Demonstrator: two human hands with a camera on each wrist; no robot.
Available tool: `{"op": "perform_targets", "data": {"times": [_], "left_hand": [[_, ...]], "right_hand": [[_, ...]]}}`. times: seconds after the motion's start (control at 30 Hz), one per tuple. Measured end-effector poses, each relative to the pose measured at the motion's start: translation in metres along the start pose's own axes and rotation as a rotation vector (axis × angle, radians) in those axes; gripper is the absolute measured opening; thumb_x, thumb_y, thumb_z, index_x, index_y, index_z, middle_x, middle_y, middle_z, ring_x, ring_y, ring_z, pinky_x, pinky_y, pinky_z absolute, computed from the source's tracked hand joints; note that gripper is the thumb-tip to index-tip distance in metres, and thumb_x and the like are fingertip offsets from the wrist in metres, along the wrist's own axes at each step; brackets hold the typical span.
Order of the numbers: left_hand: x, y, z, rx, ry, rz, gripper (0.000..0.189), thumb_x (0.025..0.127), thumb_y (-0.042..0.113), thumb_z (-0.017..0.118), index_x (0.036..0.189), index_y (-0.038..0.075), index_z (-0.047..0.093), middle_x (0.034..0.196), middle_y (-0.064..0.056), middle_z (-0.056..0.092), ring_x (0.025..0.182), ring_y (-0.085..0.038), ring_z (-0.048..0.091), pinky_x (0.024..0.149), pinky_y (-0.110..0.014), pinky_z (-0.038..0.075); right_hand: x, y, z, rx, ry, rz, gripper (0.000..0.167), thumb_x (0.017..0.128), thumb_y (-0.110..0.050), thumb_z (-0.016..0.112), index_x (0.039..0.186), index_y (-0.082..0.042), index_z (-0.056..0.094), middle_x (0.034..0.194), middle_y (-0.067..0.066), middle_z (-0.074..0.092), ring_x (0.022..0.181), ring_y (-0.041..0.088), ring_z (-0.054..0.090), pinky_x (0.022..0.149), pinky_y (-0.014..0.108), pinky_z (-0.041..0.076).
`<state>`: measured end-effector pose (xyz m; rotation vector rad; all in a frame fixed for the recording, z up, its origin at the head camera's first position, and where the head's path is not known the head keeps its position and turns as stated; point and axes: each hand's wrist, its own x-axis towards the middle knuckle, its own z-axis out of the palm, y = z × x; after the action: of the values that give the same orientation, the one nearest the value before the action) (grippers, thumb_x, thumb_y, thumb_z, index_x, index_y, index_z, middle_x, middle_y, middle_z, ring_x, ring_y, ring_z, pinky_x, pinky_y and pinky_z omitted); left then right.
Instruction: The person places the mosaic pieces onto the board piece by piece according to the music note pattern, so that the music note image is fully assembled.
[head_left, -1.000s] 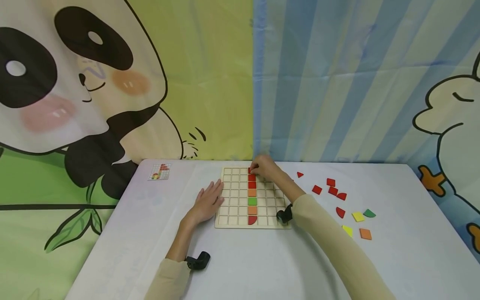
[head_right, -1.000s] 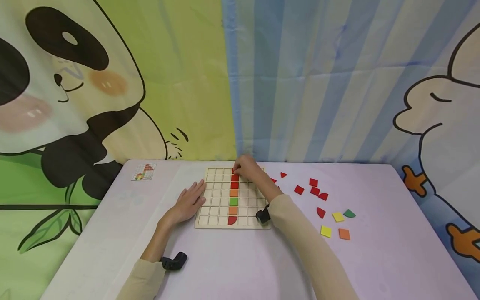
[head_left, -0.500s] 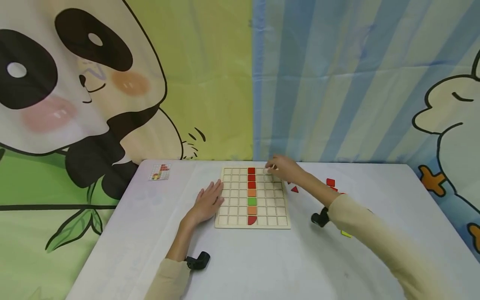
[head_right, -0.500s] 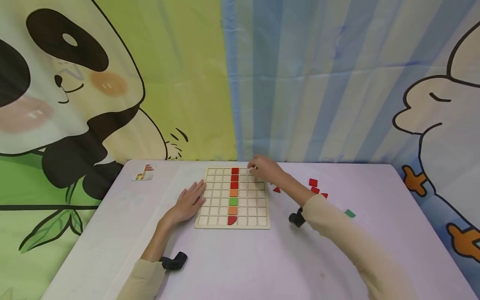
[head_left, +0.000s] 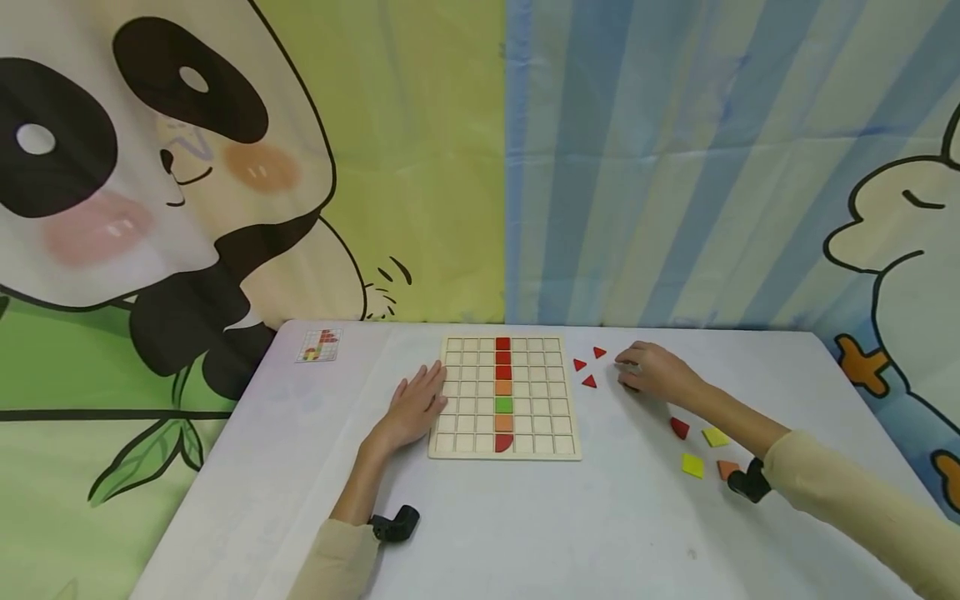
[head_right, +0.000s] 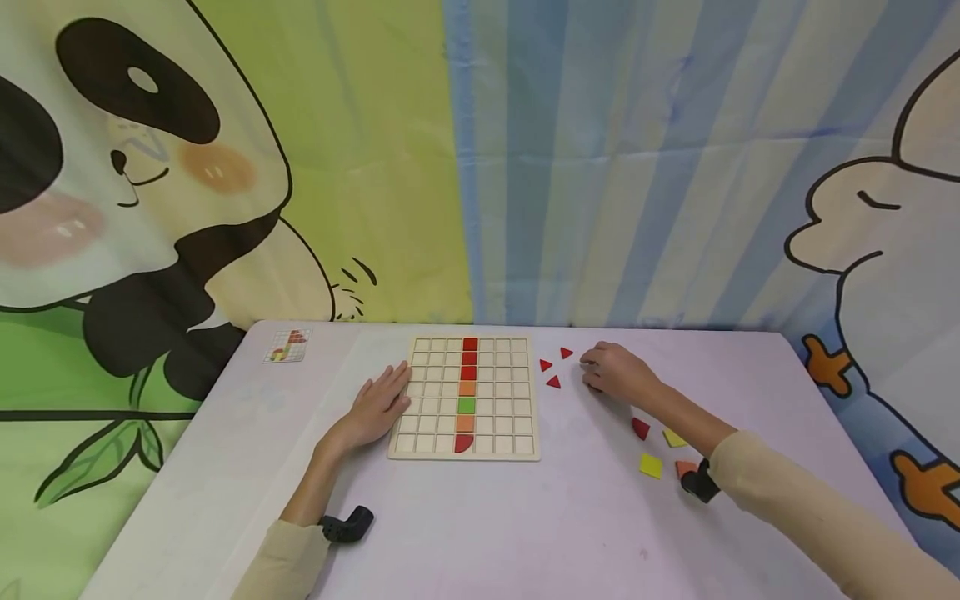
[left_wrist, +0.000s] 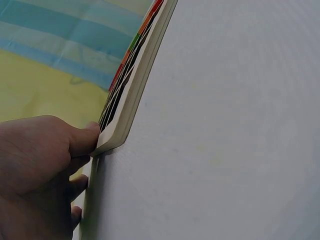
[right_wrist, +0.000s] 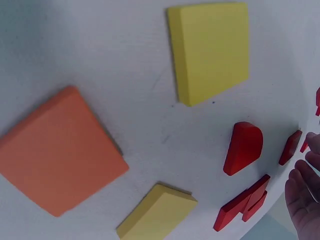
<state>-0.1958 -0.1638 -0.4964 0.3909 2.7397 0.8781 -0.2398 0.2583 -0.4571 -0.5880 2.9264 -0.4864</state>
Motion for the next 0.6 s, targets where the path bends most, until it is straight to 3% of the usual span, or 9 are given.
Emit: {"op": "perform_targets", "data": {"times": [0.3,0.43,0.6], "left_hand": [[-0.001,0.001,0.0,-0.003,0.005,0.0,0.06,0.111,0.021,0.044,0.163,0.002,0.024,0.173,-0.014,0.016,0.162,-0.037,0.008,0.128,-0.061,0.001],[-0.001,0.001,0.0,-0.006,0.008,0.001,0.06,0.111,0.022,0.045,0.164,0.003,0.024,0.173,-0.013,0.017,0.162,-0.036,0.008,0.128,-0.06,0.001],[-0.002,0.001,0.0,-0.01,0.015,0.001,0.059,0.11,0.021,0.045,0.163,0.003,0.025,0.173,-0.013,0.017,0.162,-0.036,0.008,0.128,-0.06,0.001]], "right_hand": [[0.018,-0.009,0.007,-0.03,0.07,0.014,0.038,0.094,-0.015,0.074,0.124,0.008,0.069,0.121,0.026,0.067,0.113,0.042,0.062,0.098,0.055,0.056],[0.029,-0.009,0.011,-0.056,0.147,-0.024,0.035,0.092,-0.011,0.077,0.118,0.01,0.071,0.114,0.027,0.068,0.108,0.043,0.062,0.094,0.055,0.056],[0.039,-0.005,0.016,-0.009,0.141,-0.065,0.024,0.091,-0.007,0.077,0.108,0.01,0.075,0.103,0.023,0.072,0.096,0.037,0.065,0.088,0.05,0.058]]}}
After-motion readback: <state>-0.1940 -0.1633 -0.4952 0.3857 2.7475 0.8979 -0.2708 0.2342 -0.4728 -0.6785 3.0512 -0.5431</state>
